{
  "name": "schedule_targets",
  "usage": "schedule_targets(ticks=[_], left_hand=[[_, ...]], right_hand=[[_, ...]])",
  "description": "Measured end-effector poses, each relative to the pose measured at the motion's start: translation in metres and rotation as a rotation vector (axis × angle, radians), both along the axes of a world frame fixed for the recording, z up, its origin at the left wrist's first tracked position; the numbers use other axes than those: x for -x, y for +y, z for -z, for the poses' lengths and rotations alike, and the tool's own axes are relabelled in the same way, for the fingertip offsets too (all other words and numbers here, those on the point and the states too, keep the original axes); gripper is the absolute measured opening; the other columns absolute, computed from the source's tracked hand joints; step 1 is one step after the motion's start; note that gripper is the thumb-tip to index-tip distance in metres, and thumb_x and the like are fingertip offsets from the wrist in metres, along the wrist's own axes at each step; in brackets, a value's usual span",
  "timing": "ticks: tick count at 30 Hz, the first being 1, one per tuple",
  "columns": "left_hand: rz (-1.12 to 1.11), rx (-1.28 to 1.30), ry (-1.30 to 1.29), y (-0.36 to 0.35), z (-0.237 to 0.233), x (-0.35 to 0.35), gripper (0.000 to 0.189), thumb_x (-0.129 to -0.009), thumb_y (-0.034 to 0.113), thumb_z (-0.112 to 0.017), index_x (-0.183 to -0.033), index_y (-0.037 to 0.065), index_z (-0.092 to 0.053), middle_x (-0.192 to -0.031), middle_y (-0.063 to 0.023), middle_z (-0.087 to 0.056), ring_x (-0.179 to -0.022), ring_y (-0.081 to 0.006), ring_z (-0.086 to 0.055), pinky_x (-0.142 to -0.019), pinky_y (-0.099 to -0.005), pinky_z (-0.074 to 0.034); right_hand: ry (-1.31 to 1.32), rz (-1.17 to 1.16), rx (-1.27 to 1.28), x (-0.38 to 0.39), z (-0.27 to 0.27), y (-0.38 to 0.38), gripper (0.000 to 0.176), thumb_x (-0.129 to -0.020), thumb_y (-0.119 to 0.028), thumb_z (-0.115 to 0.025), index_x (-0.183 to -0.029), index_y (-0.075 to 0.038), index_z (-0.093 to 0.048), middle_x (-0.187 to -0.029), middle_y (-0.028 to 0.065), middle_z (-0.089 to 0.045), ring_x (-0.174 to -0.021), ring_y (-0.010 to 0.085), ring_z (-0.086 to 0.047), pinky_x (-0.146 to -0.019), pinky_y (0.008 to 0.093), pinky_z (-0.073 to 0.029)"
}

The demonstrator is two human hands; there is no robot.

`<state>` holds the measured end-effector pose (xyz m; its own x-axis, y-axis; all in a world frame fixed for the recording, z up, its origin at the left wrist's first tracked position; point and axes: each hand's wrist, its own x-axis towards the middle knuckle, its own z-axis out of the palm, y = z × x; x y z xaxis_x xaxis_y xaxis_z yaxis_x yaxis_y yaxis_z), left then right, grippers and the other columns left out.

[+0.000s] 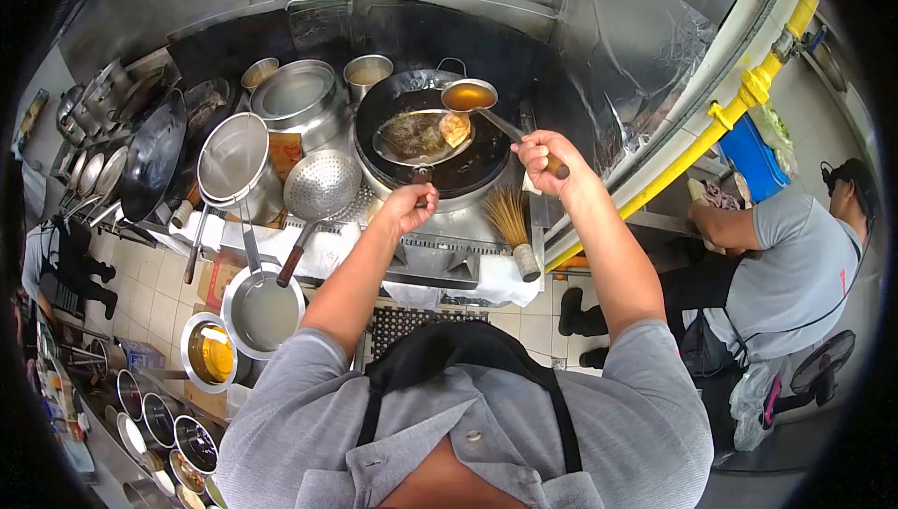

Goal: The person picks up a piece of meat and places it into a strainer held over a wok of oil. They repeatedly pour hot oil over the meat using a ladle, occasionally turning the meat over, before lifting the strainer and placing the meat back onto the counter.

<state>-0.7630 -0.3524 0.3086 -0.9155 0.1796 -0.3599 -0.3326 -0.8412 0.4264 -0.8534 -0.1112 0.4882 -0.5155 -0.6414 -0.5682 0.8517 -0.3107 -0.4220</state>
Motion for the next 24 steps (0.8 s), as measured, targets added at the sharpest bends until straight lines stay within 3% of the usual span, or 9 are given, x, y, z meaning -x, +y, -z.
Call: schedule_targets(ticks=[7,12,18,24], left_hand=[[0.063,0.154,0.029,0.01,-0.002,-0.008,0.01,-0.084,0.007,-0.048,-0.075,0.003,-0.052,-0.066,-0.0029,-0.051,-0.058,-0.0118,-0.05,-0.052,-0.0238,-0.045],[0.008,0.263,0.012,0.003,-0.004,-0.009,0.009,-0.082,0.006,-0.05,-0.074,0.003,-0.052,-0.064,-0.0036,-0.051,-0.057,-0.0127,-0.051,-0.051,-0.0249,-0.045],[-0.073,0.626,-0.102,0.002,-0.004,-0.016,0.008,-0.08,0.004,-0.051,-0.072,0.002,-0.053,-0.063,-0.0044,-0.051,-0.055,-0.0137,-0.05,-0.049,-0.0258,-0.045],[-0.098,0.607,-0.073,0.007,-0.002,-0.021,0.007,-0.08,0.003,-0.051,-0.073,0.002,-0.053,-0.064,-0.0046,-0.051,-0.055,-0.0137,-0.05,-0.048,-0.0253,-0.044]], right_hand=[[-0.024,0.018,-0.012,0.001,0.001,0.011,0.017,-0.079,-0.003,-0.047,-0.091,0.007,-0.04,-0.053,-0.0011,-0.038,-0.036,0.0052,-0.038,-0.029,0.0162,-0.029],[0.233,-0.097,-0.241,-0.01,0.002,0.013,0.011,-0.079,-0.005,-0.048,-0.087,0.002,-0.043,-0.056,-0.0016,-0.042,-0.037,0.0029,-0.038,-0.03,0.0163,-0.03],[0.261,-0.126,-0.246,-0.013,0.0,0.01,0.009,-0.079,-0.006,-0.048,-0.084,0.0,-0.044,-0.057,-0.0017,-0.044,-0.038,0.0024,-0.038,-0.03,0.0163,-0.03],[0.384,-0.166,-0.294,-0.008,-0.011,0.011,0.006,-0.079,-0.006,-0.049,-0.08,-0.002,-0.045,-0.056,-0.0021,-0.043,-0.038,0.0023,-0.038,-0.03,0.0164,-0.029]])
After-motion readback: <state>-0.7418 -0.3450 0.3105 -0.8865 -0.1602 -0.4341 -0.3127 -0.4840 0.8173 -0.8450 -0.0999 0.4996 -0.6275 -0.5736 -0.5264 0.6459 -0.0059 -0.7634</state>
